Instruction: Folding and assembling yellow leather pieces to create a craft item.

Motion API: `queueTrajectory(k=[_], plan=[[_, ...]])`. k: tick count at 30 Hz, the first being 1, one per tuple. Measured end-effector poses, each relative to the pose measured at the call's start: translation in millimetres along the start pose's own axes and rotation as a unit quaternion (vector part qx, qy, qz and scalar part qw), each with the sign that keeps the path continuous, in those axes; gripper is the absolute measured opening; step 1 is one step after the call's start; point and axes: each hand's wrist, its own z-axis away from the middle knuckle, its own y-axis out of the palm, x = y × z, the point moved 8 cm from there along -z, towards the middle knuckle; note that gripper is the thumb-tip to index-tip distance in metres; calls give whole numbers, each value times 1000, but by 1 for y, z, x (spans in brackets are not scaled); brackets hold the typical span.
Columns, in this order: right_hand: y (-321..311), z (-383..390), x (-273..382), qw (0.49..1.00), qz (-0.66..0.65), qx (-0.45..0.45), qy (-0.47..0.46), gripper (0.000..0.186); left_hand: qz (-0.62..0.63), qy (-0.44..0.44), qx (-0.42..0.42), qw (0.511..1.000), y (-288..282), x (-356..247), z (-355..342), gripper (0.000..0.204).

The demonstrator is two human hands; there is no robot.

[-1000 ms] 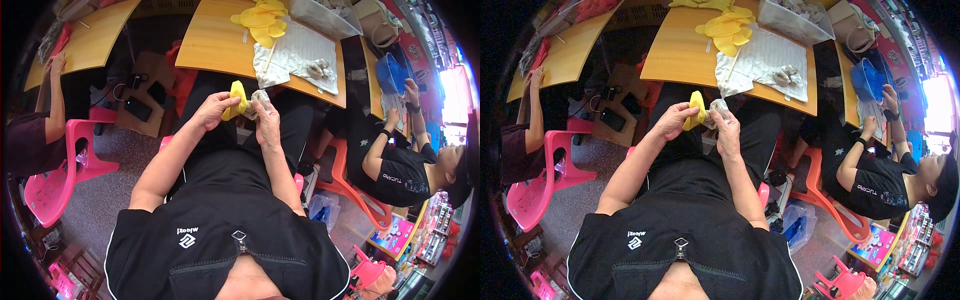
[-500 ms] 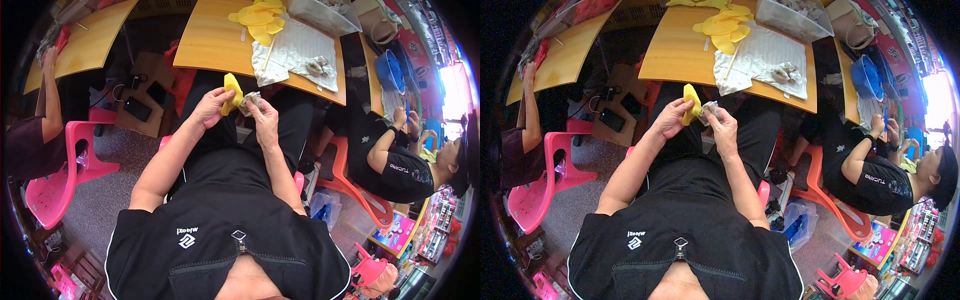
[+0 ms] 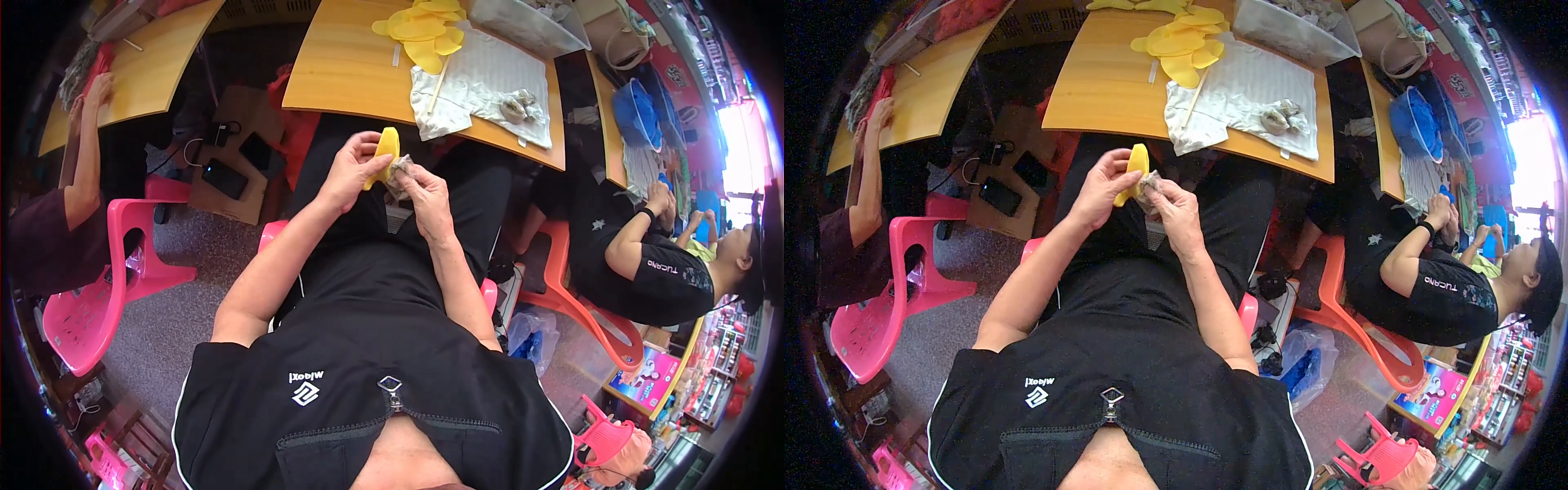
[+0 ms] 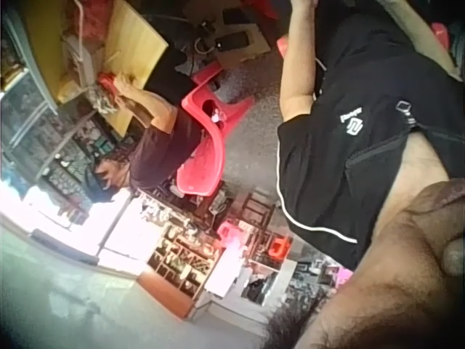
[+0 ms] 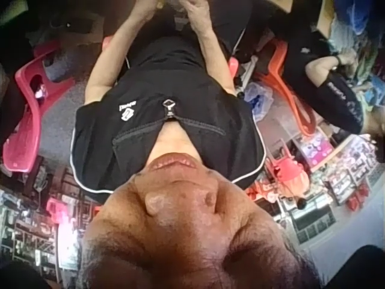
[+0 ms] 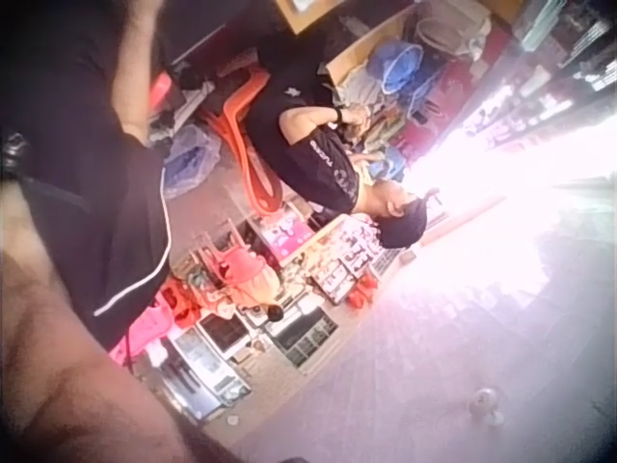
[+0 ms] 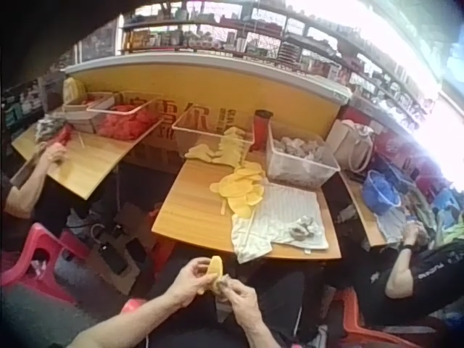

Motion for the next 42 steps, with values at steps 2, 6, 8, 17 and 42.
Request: queueTrajectory(k=[2, 6, 8, 17, 42], plan=[[2, 0, 1, 1000, -4, 6, 12, 17, -76, 45, -60, 994, -6, -9, 2, 25], [-2, 1, 9, 997, -58, -43, -8, 15, -427, 256, -9, 867, 16, -46, 17, 22], [-1, 2, 14, 997, -49, -53, -6, 14, -295, 61, 14, 953, 6, -17, 8, 21], [-3, 2, 9, 997, -42, -64, 6, 12, -372, 140, 12, 918, 15, -31, 14, 14], [5, 9, 41, 934, 321, -75, -140, 14, -354, 137, -47, 924, 12, -23, 16, 11]])
